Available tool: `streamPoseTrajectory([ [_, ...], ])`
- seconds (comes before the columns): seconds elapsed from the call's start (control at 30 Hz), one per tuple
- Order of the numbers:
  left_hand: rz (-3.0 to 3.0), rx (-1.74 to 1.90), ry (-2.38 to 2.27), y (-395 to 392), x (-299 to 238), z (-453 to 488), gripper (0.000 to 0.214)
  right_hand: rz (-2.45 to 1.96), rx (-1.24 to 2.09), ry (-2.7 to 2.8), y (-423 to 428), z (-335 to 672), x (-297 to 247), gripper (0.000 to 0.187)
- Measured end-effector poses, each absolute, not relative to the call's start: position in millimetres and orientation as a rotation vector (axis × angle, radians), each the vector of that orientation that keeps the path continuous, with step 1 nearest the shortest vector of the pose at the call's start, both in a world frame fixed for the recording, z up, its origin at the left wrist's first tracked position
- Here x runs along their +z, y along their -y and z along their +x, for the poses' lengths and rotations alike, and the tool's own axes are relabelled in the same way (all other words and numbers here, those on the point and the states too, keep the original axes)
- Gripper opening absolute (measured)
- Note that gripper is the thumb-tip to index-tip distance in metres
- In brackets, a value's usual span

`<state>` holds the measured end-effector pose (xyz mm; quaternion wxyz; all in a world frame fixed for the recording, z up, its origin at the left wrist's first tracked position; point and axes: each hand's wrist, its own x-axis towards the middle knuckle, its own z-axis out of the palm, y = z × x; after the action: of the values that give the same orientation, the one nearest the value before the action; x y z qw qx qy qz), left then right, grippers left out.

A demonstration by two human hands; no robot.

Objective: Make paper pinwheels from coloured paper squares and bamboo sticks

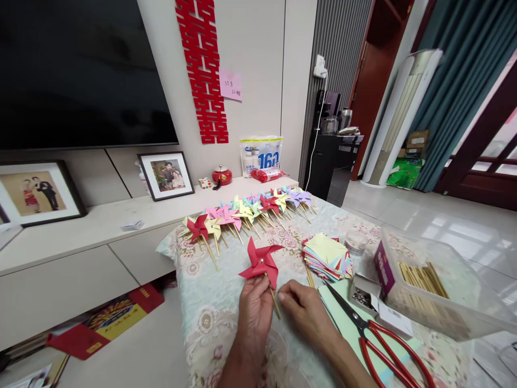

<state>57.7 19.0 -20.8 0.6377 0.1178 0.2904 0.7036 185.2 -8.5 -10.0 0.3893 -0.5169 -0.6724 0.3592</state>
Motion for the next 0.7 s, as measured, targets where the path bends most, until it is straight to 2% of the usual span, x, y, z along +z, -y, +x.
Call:
streamPoseTrajectory([
  [0.17,0.206,1.645,-0.673,-29,-30,51,0.029,-1.348,0.986,1.753,13,177,-14,0.013],
  [0.43,0.168,1.666,-0.615,-29,-31,58,0.027,-1.398,0.859,1.782,9,175,-25,0.014],
  [0.7,0.121,1.653,-0.549,-24,-22,62,0.027,-1.483,0.869,1.796,2,174,-35,0.026],
])
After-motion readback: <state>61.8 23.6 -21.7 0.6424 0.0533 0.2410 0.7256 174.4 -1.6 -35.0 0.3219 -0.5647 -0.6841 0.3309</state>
